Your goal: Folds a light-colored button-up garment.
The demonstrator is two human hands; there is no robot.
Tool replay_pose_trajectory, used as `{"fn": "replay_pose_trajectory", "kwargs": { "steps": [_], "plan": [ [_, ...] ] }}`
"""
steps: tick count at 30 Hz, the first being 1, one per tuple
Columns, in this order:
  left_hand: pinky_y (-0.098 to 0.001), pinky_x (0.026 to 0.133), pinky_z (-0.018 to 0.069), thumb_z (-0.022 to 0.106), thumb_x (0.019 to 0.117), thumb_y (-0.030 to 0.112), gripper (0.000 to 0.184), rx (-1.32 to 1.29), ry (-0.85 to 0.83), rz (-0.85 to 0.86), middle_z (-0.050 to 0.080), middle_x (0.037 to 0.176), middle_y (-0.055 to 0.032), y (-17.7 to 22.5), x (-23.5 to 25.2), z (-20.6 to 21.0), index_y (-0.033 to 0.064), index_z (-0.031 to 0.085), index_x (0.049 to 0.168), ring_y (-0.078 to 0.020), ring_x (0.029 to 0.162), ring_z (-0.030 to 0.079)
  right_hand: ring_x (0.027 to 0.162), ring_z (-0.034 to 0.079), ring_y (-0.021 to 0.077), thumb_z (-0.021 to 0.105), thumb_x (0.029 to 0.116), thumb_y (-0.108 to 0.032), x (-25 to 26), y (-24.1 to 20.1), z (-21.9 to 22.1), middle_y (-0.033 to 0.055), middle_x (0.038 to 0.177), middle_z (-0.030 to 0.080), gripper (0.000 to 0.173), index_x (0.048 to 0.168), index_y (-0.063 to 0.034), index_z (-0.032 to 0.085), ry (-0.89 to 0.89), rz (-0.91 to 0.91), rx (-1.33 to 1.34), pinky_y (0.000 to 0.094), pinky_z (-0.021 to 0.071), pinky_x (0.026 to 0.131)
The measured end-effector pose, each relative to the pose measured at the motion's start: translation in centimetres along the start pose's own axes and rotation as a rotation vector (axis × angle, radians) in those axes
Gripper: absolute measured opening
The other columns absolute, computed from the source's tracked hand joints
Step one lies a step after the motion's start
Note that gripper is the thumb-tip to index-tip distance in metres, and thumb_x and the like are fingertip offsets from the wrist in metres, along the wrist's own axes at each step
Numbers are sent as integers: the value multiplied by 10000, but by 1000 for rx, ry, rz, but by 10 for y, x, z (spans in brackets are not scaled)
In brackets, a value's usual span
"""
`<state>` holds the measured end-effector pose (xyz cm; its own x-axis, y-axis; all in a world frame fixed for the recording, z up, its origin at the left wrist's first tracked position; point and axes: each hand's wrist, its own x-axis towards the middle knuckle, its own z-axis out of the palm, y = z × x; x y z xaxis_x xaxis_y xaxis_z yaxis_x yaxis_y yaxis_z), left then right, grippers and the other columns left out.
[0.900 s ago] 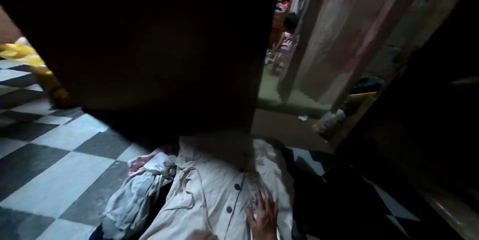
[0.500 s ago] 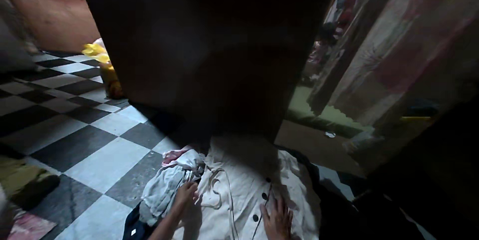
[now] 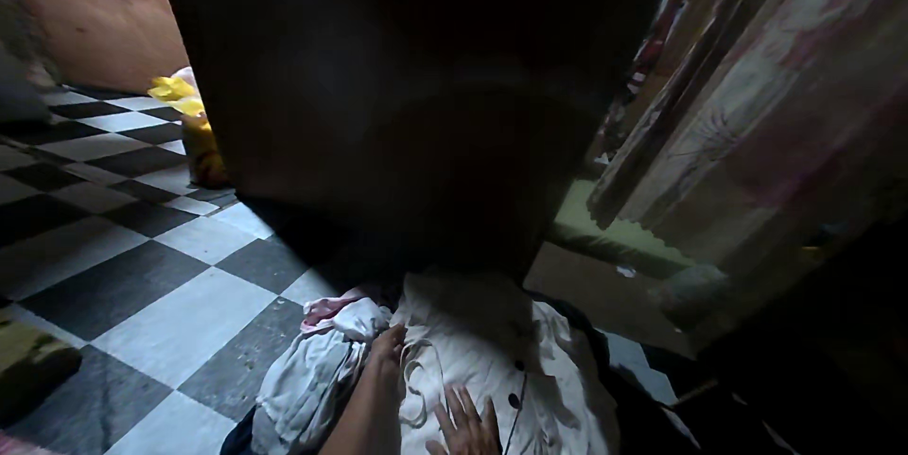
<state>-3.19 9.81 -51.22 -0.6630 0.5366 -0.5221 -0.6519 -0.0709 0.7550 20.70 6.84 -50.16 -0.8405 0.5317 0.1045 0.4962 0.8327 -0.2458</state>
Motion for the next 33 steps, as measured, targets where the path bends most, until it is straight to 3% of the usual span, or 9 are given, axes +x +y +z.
{"fn": "replay_pose_trajectory", "kwargs": {
  "steps": [4,12,17,21,24,27,29,31,33],
  "plan": [
    [-347,656,550,538,1020,97,221,-160,-93,50,635,897,-108,4,-1,-4,5,536,1221,-169,729,626,1416,491,390,548,1016,-420,27,6,-3,130,1495,569,511,1386,-83,651,198,-69,-50,763,278,1112],
    [-311,607,519,518,1035,59,175,-190,-79,123,563,870,-75,10,6,-4,27,493,1205,-130,667,559,1588,136,303,360,1054,-591,90,9,-30,76,1702,246,731,1610,-117,337,-261,293,-16,694,51,1210],
    [-275,575,507,529,1016,57,143,-224,-76,91,555,849,-52,9,3,-4,53,507,1158,-108,642,549,1575,167,330,360,1026,-656,109,4,-25,70,1703,238,733,1613,-217,346,-274,374,-19,708,99,1191],
    [-298,525,513,563,991,124,45,-285,-76,-53,583,727,-39,9,11,-8,89,559,964,-127,568,563,1542,234,365,400,1016,-655,122,6,-22,106,1669,304,699,1597,-269,377,-263,393,-9,699,112,1191],
    [-384,638,566,560,1001,133,153,-182,-154,-68,658,873,-108,17,7,-7,46,561,1126,-193,726,657,1512,322,340,443,1026,-609,124,11,-33,97,1615,413,628,1531,-240,500,-183,437,148,645,178,1210],
    [-315,730,545,527,1038,62,226,198,-234,272,651,980,-126,23,-17,4,-69,547,1221,-145,818,635,1310,583,298,550,1058,-362,122,17,-52,173,1370,641,437,1336,-44,663,95,510,575,504,404,1150],
    [-354,950,518,529,947,-75,254,532,-329,737,674,1127,-226,15,-46,9,-161,633,1162,-217,1034,647,1158,637,316,499,1092,-203,122,20,-64,272,1257,656,389,1287,114,613,267,610,1012,436,480,1041],
    [-557,936,534,650,821,-90,237,753,-399,1199,683,1102,-305,-6,-63,16,-95,748,1037,-434,1048,669,1039,625,260,390,1126,-238,121,33,-74,242,1215,641,430,1333,100,557,308,706,1290,401,507,907],
    [-593,846,571,706,862,10,183,995,-478,1469,715,1148,-244,-27,-70,20,39,793,1020,-435,1046,701,974,629,201,332,1130,-301,116,44,-80,178,1149,643,448,1313,33,568,341,774,1404,377,541,848]
  ]
}}
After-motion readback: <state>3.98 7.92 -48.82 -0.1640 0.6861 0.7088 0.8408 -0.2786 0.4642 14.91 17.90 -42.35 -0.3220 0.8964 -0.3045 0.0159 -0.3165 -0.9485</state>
